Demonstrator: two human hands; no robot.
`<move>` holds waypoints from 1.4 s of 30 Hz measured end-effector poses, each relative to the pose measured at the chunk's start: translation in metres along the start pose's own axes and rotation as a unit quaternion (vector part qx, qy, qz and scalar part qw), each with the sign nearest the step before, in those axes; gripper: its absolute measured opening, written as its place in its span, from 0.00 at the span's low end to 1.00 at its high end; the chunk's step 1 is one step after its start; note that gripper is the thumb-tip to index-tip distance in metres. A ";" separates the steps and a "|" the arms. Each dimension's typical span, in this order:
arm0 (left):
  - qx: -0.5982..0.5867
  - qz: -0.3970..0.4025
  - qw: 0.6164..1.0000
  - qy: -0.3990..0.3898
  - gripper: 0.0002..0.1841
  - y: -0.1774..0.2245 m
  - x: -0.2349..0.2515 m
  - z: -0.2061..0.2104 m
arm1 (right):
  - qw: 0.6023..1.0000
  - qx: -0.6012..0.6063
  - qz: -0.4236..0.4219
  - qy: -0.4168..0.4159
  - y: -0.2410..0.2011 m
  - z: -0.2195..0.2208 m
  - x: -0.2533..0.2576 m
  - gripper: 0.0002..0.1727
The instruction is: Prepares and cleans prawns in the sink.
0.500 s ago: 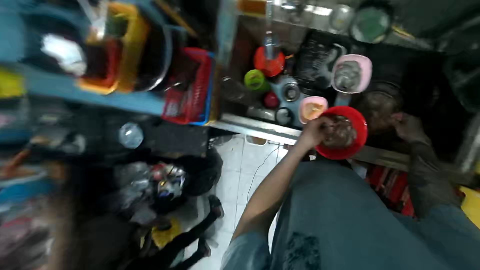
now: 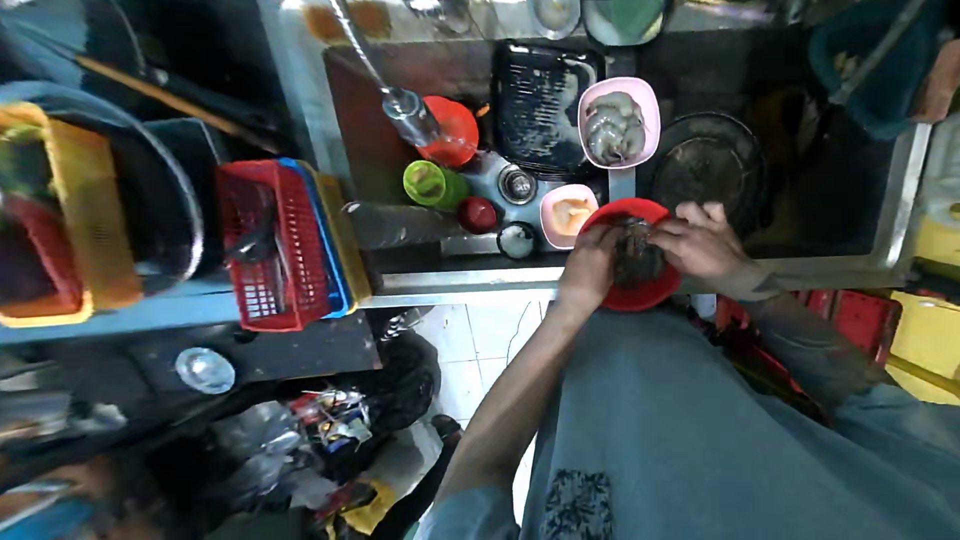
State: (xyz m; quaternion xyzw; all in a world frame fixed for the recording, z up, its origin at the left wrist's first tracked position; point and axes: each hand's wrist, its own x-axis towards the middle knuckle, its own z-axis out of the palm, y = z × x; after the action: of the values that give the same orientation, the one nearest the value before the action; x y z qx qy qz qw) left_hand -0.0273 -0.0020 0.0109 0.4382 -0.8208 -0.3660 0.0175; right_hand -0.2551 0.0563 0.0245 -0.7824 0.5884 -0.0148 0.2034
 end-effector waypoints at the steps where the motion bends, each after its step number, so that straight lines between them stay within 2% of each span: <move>1: 0.021 0.009 1.000 -0.004 0.15 0.004 -0.002 0.004 | 0.999 -0.030 -0.003 -0.023 -0.005 0.002 -0.003 0.15; 4: 0.055 0.019 0.995 -0.077 0.13 0.016 -0.007 0.018 | 0.997 -0.075 -0.010 -0.023 -0.008 0.015 -0.014 0.15; 6: 0.057 0.011 0.991 -0.119 0.13 0.022 -0.006 0.024 | 0.994 -0.106 -0.008 -0.026 -0.007 0.025 -0.015 0.19; 11: 0.034 -0.039 0.986 -0.155 0.17 0.013 0.002 0.030 | 0.991 -0.119 -0.005 -0.068 -0.022 0.030 -0.001 0.17; 16: 0.035 -0.057 0.982 -0.178 0.19 0.001 0.003 0.022 | 0.983 -0.075 -0.007 -0.169 -0.027 0.029 0.005 0.24; 19: 0.007 -0.050 0.984 -0.171 0.20 -0.002 0.003 0.009 | 0.973 -0.053 -0.023 -0.222 -0.026 0.026 0.011 0.26; 25: -0.029 -0.045 0.989 -0.135 0.16 -0.012 0.008 0.006 | 0.968 -0.045 -0.089 -0.231 -0.030 0.032 0.016 0.13; 27: -0.026 -0.042 0.990 -0.131 0.16 -0.014 0.010 0.008 | 0.958 -0.063 -0.097 -0.264 -0.036 0.024 0.025 0.10; 35: -0.016 -0.007 0.995 -0.100 0.14 -0.014 0.011 0.006 | 0.939 -0.102 -0.168 -0.282 -0.054 0.033 0.039 0.12; 38: -0.005 -0.002 0.995 -0.103 0.15 -0.013 0.008 0.004 | 0.932 -0.135 -0.131 -0.309 -0.066 0.039 0.037 0.16; 42: -0.038 0.005 0.995 -0.092 0.16 -0.012 0.006 0.002 | 0.939 -0.084 -0.040 -0.331 -0.071 0.033 0.035 0.15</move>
State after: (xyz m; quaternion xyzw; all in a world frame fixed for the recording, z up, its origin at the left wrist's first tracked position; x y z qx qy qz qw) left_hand -0.0228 -0.0093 0.0001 0.3980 -0.8066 -0.4353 -0.0397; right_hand -0.1704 0.0493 0.0109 -0.7802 0.4553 0.2864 0.3193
